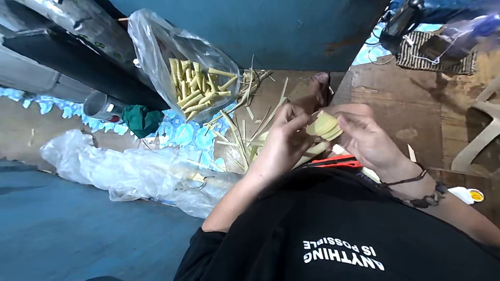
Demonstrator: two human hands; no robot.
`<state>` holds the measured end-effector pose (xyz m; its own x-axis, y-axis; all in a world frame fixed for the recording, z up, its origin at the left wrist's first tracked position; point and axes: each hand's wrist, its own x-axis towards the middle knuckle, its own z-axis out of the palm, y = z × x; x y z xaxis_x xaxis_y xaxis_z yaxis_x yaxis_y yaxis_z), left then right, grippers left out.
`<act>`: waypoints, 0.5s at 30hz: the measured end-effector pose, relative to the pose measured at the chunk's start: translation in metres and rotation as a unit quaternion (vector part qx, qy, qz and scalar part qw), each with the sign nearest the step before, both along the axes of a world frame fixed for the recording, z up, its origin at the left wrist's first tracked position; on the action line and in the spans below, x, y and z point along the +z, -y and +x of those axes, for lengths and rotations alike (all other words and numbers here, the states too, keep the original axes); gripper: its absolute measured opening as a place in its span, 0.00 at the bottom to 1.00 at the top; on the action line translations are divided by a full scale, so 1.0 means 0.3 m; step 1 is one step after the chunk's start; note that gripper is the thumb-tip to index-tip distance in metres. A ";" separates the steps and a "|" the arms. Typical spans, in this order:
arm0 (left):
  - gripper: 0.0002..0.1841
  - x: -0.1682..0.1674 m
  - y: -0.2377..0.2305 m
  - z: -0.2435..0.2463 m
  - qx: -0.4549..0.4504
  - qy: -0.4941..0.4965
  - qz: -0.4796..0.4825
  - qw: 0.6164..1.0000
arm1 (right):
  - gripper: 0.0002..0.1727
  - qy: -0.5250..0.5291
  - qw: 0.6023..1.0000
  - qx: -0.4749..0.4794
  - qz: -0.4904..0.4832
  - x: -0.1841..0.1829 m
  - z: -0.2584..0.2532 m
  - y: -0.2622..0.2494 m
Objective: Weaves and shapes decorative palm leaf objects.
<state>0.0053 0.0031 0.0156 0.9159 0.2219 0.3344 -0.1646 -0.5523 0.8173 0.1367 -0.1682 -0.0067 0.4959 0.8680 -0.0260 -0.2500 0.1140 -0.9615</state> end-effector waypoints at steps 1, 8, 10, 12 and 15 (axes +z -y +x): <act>0.09 -0.001 0.002 0.001 -0.001 0.005 -0.003 1.000 | 0.18 -0.040 0.999 -0.022 0.001 0.003 -0.002 -0.008; 0.09 0.000 0.002 0.002 0.015 0.021 0.009 1.000 | 0.17 0.003 1.000 -0.015 -0.003 -0.002 -0.037 -0.006; 0.06 0.002 -0.003 0.000 -0.009 0.015 -0.008 1.000 | 0.16 -0.013 0.999 -0.035 -0.020 0.018 -0.034 -0.005; 0.05 0.000 -0.010 -0.001 -0.025 -0.005 -0.036 0.999 | 0.20 0.259 0.963 -0.068 -0.020 0.013 -0.039 0.005; 0.07 -0.003 -0.020 -0.008 -0.037 -0.019 -0.076 0.996 | 0.19 0.399 0.911 -0.107 0.009 -0.014 -0.042 0.015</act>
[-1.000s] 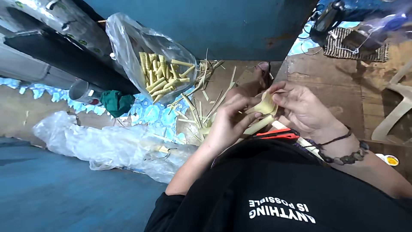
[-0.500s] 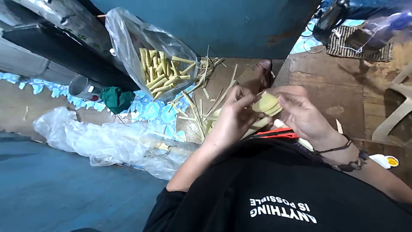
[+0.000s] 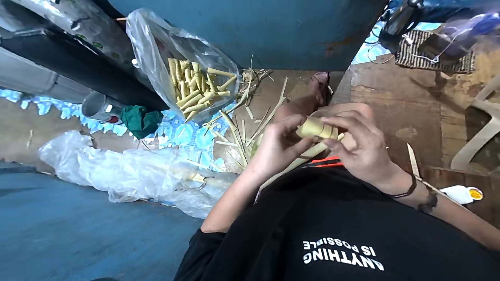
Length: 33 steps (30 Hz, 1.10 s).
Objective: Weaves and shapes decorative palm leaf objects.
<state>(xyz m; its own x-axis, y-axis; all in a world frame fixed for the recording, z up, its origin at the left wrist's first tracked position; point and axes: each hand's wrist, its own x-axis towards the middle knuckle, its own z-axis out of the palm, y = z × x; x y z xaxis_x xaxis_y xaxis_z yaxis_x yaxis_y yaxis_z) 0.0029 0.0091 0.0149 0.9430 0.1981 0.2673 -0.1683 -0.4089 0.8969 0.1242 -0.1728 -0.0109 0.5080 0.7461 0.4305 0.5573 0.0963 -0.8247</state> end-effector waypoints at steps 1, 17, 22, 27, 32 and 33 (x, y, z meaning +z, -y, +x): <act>0.08 -0.001 -0.004 -0.002 -0.007 0.001 -0.002 1.000 | 0.16 -0.135 0.990 0.024 -0.016 0.003 0.002 0.006; 0.09 0.002 -0.062 -0.005 -0.045 -0.054 -0.063 0.996 | 0.23 -0.047 0.999 -0.002 -0.016 -0.048 -0.017 0.048; 0.07 0.004 -0.068 0.004 -0.060 -0.063 -0.050 0.995 | 0.20 -0.382 0.920 0.057 -0.061 -0.008 -0.005 0.068; 0.08 0.004 -0.080 0.021 -0.065 -0.064 -0.052 0.994 | 0.15 -0.270 0.961 0.043 -0.030 -0.045 -0.016 0.095; 0.07 -0.002 -0.073 0.029 -0.067 -0.062 -0.053 0.994 | 0.26 -0.085 0.996 -0.025 -0.020 -0.057 -0.025 0.110; 0.08 -0.001 -0.071 0.030 -0.066 -0.066 -0.053 0.994 | 0.32 0.064 0.996 -0.053 -0.014 -0.074 -0.016 0.107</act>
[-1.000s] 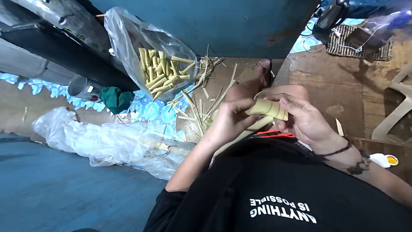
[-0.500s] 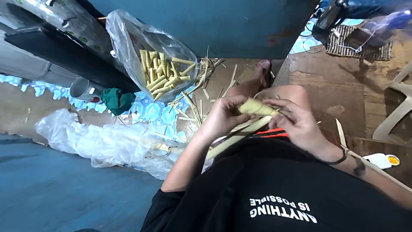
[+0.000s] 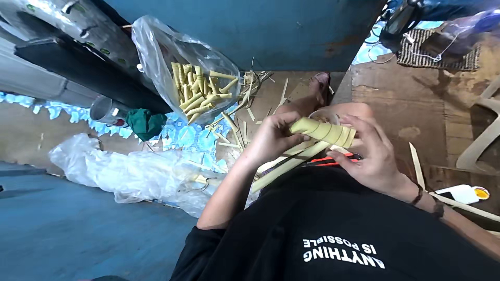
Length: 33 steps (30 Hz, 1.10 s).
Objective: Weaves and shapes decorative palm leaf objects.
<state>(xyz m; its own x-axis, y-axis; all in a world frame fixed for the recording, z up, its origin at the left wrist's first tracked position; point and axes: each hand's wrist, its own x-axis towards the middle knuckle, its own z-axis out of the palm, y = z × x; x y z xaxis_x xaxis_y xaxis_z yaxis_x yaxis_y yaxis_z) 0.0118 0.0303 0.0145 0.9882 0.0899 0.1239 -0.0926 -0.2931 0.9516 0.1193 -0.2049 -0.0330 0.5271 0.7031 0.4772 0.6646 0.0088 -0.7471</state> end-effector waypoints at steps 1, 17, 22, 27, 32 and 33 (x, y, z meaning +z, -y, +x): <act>0.09 0.001 0.002 0.002 0.000 -0.004 0.000 1.000 | 0.30 0.066 0.998 -0.016 0.010 -0.014 0.006 -0.002; 0.07 0.006 -0.001 -0.014 -0.044 -0.009 -0.039 0.998 | 0.25 -0.615 0.758 0.218 0.005 0.023 0.037 0.087; 0.06 0.003 0.023 -0.007 -0.108 -0.022 -0.038 0.993 | 0.35 -0.633 0.665 0.394 -0.039 0.012 0.066 0.064; 0.08 -0.045 -0.024 -0.019 0.040 0.022 -0.027 0.999 | 0.29 -0.642 0.682 0.343 -0.065 0.027 0.076 0.066; 0.15 -0.088 -0.318 -0.161 0.296 -0.005 0.069 0.953 | 0.27 -0.577 0.774 0.240 -0.101 0.025 0.138 0.146; 0.14 -0.104 -0.368 -0.202 0.311 -0.021 0.069 0.948 | 0.27 -0.573 0.779 0.230 -0.104 0.021 0.144 0.161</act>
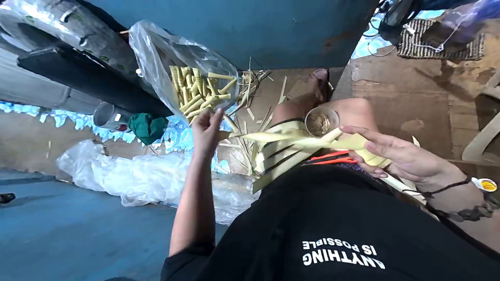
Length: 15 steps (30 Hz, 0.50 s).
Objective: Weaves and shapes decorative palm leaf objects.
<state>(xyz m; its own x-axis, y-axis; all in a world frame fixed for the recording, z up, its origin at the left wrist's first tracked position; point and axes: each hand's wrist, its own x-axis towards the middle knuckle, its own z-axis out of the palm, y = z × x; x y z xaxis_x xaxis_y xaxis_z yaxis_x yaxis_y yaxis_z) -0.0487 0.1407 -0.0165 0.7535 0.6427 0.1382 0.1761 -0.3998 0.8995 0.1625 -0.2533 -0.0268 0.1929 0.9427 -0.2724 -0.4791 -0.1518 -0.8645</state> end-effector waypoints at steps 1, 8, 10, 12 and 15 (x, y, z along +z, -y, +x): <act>0.13 -0.016 -0.042 -0.042 0.020 -0.015 -0.004 1.000 | 0.26 0.003 1.000 -0.010 -0.006 -0.003 0.005 0.012; 0.39 -0.099 -0.155 -0.262 0.180 -0.340 0.155 0.910 | 0.26 0.096 0.992 -0.079 -0.014 0.014 0.014 0.014; 0.52 -0.090 -0.048 -0.202 0.138 -0.337 0.165 0.917 | 0.27 0.147 0.986 -0.076 -0.018 0.016 -0.007 -0.015; 0.41 -0.033 0.121 -0.096 0.038 -0.248 0.179 0.951 | 0.28 0.225 0.972 -0.066 -0.028 0.026 -0.037 -0.064; 0.31 0.037 0.358 0.059 -0.124 -0.065 0.127 0.982 | 0.29 0.371 0.927 -0.059 0.000 0.051 -0.094 -0.151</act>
<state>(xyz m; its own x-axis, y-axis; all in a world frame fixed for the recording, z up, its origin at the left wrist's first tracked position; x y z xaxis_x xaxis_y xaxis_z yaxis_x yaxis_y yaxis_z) -0.0309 0.0334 -0.0055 0.9042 0.3948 0.1630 0.1513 -0.6530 0.7421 0.1341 -0.2080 -0.0116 0.4285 0.9032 -0.0231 0.2349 -0.1361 -0.9625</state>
